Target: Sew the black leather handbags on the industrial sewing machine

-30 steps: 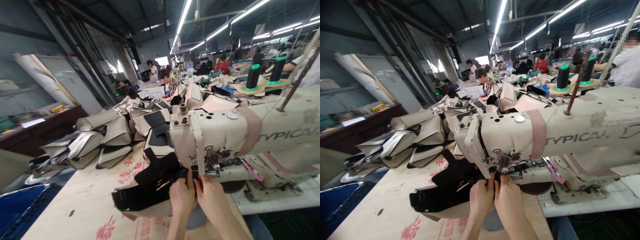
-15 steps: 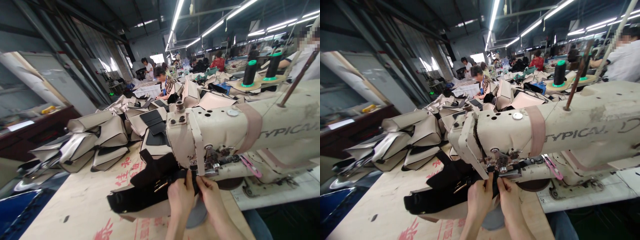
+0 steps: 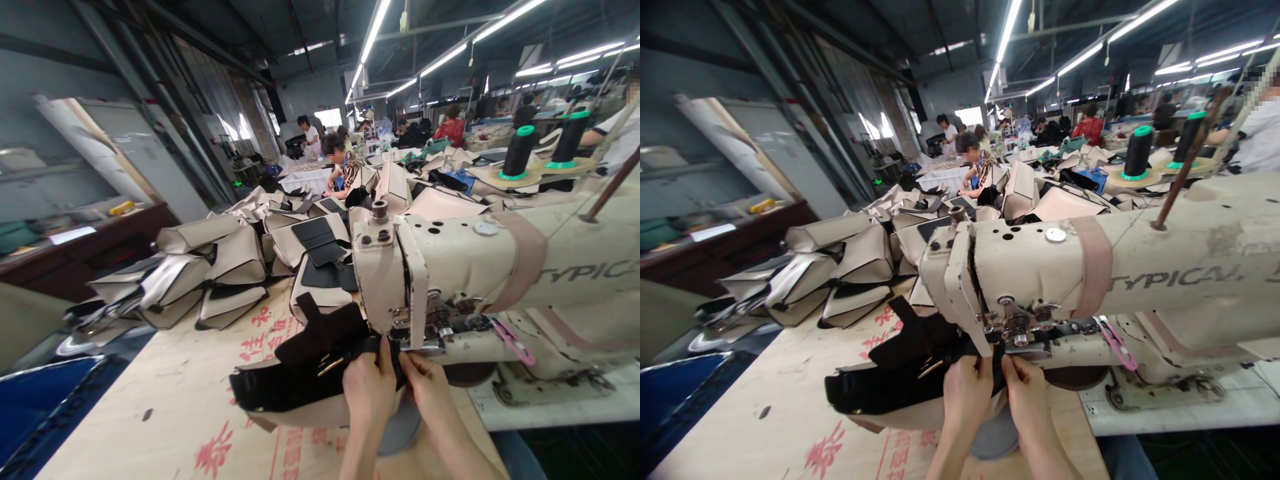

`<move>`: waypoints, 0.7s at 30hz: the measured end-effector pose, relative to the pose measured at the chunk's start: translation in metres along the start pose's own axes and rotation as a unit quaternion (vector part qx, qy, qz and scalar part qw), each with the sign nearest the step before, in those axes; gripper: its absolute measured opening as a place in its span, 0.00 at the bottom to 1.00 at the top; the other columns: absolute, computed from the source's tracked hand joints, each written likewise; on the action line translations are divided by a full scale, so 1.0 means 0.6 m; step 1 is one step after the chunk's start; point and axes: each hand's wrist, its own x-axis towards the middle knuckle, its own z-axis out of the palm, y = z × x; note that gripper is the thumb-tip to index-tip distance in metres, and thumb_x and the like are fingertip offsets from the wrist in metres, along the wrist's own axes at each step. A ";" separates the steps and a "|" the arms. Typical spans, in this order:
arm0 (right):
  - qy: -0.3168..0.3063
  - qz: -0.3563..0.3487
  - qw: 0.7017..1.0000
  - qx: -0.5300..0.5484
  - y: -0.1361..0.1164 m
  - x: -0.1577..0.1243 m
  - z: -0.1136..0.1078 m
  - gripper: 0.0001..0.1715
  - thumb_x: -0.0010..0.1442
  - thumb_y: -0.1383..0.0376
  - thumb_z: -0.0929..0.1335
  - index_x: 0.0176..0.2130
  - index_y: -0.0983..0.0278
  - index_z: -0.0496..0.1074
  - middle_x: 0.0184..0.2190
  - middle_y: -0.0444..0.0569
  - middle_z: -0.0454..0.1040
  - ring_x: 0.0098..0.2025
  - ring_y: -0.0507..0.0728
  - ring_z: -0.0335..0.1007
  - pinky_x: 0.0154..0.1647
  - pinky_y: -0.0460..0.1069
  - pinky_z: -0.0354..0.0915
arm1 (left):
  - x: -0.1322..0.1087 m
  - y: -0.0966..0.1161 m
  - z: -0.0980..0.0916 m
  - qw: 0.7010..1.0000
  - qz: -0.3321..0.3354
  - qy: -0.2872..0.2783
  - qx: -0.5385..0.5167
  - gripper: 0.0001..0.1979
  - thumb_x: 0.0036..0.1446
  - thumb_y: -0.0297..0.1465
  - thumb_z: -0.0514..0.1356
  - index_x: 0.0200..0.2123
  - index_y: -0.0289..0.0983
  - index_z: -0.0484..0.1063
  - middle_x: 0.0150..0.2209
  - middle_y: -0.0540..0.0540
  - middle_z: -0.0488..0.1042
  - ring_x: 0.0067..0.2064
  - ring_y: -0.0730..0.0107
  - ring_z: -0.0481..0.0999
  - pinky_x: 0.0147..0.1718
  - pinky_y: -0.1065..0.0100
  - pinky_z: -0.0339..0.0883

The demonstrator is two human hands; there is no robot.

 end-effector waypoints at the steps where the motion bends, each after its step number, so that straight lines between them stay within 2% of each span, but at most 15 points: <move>1: 0.000 0.000 1.000 0.002 0.000 0.000 0.000 0.23 0.49 0.50 0.67 0.20 0.66 0.64 0.20 0.42 0.58 0.25 0.51 0.50 0.24 0.44 0.49 | -0.001 0.002 -0.001 1.000 -0.002 0.000 0.006 0.19 0.59 0.35 0.48 0.26 0.34 0.76 0.28 0.39 0.78 0.32 0.63 0.77 0.24 0.68 0.53; 11: 0.023 -0.018 0.999 -0.025 0.002 0.002 0.005 0.24 0.49 0.49 0.66 0.19 0.66 0.64 0.14 0.39 0.52 0.20 0.49 0.45 0.19 0.44 0.44 | 0.004 0.002 -0.004 1.000 0.007 0.001 0.004 0.25 0.61 0.40 0.44 0.26 0.35 0.76 0.28 0.39 0.78 0.31 0.63 0.77 0.24 0.68 0.53; 16: 0.037 -0.041 0.996 -0.072 0.008 0.011 0.005 0.27 0.52 0.47 0.63 0.18 0.66 0.66 0.14 0.41 0.57 0.18 0.50 0.50 0.18 0.45 0.47 | 0.008 0.002 -0.006 1.000 0.005 0.003 0.026 0.27 0.61 0.42 0.42 0.25 0.35 0.75 0.28 0.38 0.77 0.32 0.62 0.77 0.25 0.69 0.56; 21: 0.016 -0.067 0.987 -0.148 -0.002 0.017 0.009 0.29 0.54 0.46 0.62 0.15 0.64 0.62 0.11 0.41 0.54 0.15 0.50 0.49 0.16 0.45 0.45 | 0.015 0.001 -0.007 0.999 0.013 0.000 0.037 0.27 0.61 0.42 0.42 0.25 0.35 0.75 0.28 0.39 0.77 0.31 0.62 0.77 0.25 0.69 0.56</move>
